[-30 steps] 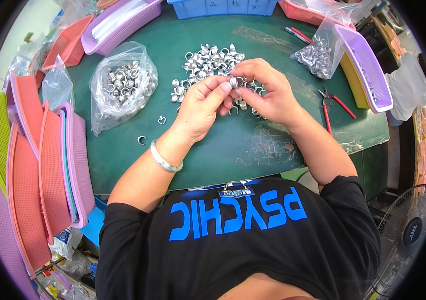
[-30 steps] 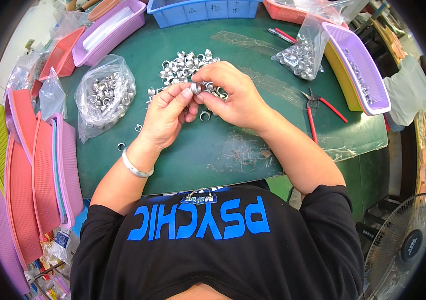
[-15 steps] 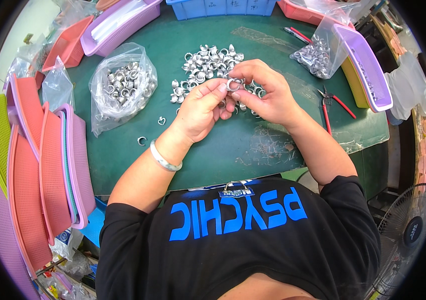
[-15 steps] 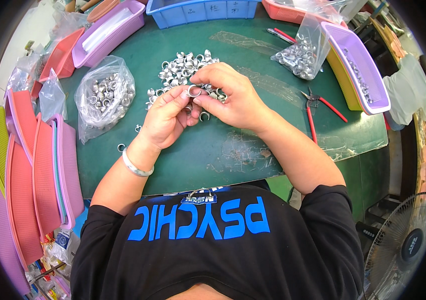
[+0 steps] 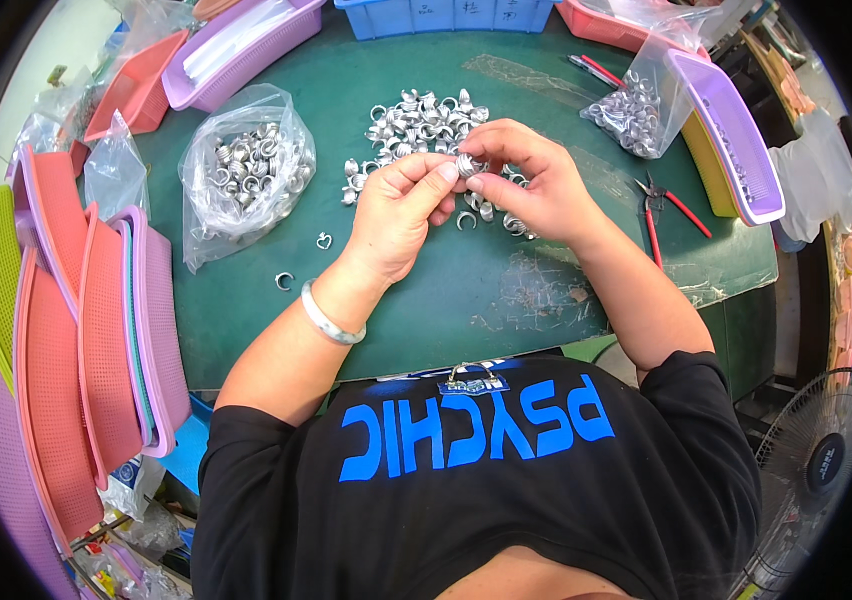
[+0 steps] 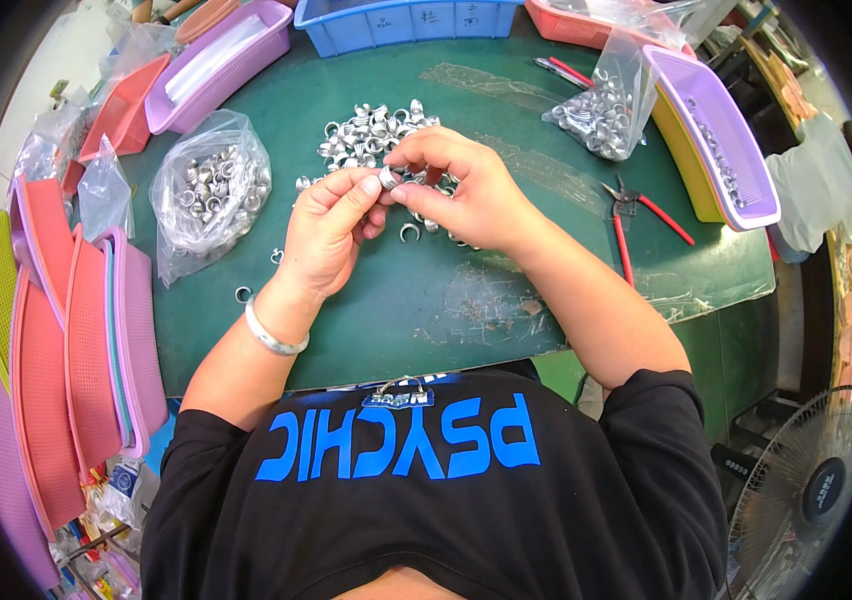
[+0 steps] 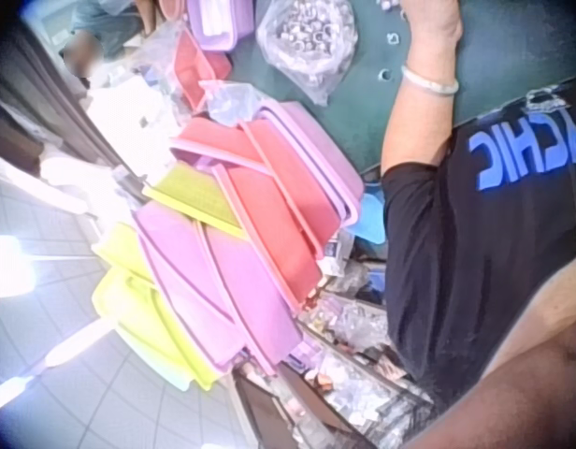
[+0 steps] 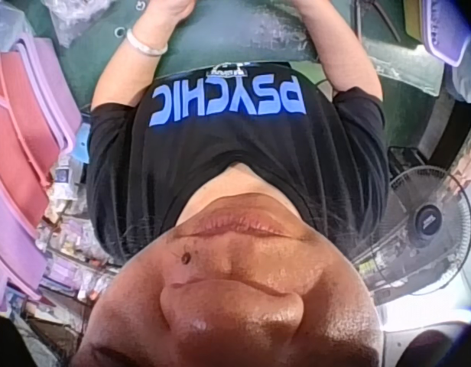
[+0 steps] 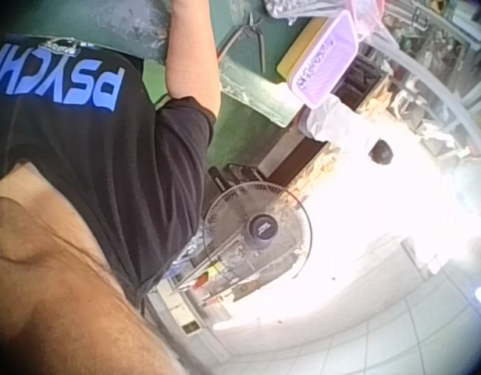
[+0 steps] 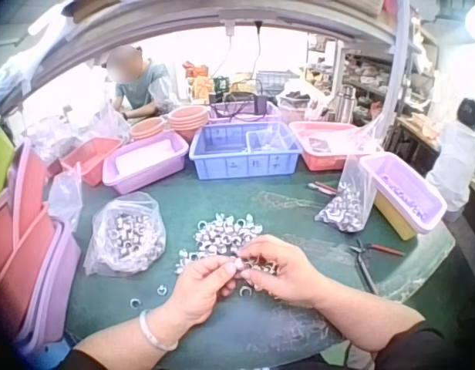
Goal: The person sits at a green workbench and repeatedly picks up small silver metal rings and cone-shaped metal pieces. They fit the cone-shaped pieces into the rings by hand, assembling them into small units and placing the finished items into a pile on the table.
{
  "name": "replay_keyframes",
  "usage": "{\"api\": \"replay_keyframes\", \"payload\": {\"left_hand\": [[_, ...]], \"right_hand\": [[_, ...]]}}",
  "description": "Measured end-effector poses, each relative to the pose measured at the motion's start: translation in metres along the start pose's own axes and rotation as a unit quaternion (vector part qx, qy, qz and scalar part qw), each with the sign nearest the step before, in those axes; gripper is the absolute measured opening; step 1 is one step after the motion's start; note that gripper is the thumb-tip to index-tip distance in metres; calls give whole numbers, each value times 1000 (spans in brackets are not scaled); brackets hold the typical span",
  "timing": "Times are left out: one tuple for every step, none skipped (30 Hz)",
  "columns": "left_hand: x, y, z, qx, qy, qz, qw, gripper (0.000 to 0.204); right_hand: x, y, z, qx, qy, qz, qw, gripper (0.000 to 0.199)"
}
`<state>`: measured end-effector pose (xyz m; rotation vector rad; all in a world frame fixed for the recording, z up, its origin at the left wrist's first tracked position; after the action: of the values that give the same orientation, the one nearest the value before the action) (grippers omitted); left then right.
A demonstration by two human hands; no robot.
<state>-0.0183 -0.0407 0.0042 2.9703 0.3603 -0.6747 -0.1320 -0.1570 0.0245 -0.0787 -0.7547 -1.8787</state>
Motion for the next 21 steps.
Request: {"api": "replay_keyframes", "payload": {"left_hand": [[-1,0,0,-7,5,-1,1000,13],[-1,-1,0,-14,9,-2,1000,13],[-1,-1,-1,-20,20,0,1000,13],[-1,-1,-2,-26,30,2,999,13],[-1,-1,-2,-32,41,3,999,13],[-1,-1,-3,-35,46,1,998,13],[-2,-1,-4,-38,50,-1,998,13],[-2,-2,-4,-41,55,-2,998,13],[-2,-2,-4,-42,55,-2,998,13],[-2,-2,-4,-42,54,-2,998,13],[-2,-2,-4,-43,54,-2,998,13],[-2,-2,-4,-41,53,-2,998,13],[-2,-1,-4,-40,53,-2,998,12],[-2,-1,-3,-39,52,-2,998,12],[-2,-1,-3,-38,52,-2,998,12],[-2,-1,-3,-38,53,-2,998,11],[-1,-1,-3,-37,53,-2,998,11],[-2,-1,-3,-38,51,-2,998,11],[-2,-1,-3,-39,49,-2,998,10],[-2,0,-3,-39,47,-2,998,10],[-1,0,-3,-37,51,-5,998,10]], "right_hand": [[0,-1,-2,-22,27,2,999,23],[-1,-1,-4,-44,53,4,998,23],[-1,-2,-5,-58,79,6,995,23],[-2,-2,-6,-72,104,7,992,22],[-2,-2,-7,-86,129,8,988,22],[-3,-2,-8,-90,142,11,986,22],[-3,-2,-9,-94,155,13,983,22],[-3,-2,-9,-98,168,15,981,22],[-3,-2,-9,-100,169,15,980,22],[-3,-2,-9,-101,169,15,980,22],[-3,-2,-8,-103,170,15,980,21],[-3,-2,-8,-103,170,14,980,21],[-3,-2,-8,-103,170,14,980,21],[-3,-2,-8,-103,169,13,980,21],[-3,-2,-7,-103,166,13,981,21],[-3,-2,-7,-102,162,14,981,21],[-2,-2,-7,-102,158,14,982,21],[-2,-2,-7,-101,155,13,983,21],[-2,-2,-7,-99,152,11,983,21],[-2,-3,-8,-97,149,10,984,21],[-1,-2,-7,-96,143,10,985,21]]}}
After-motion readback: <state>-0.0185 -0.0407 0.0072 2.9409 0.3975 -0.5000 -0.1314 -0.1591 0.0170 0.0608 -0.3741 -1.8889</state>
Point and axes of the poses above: each hand's wrist, its own y-axis towards the middle knuckle, its own x-axis out of the back of the hand, z = x × y, the point moved 2 cm from there along y, towards the middle knuckle, and after that the axes turned 7 degrees about z, right-handed, at the moved point
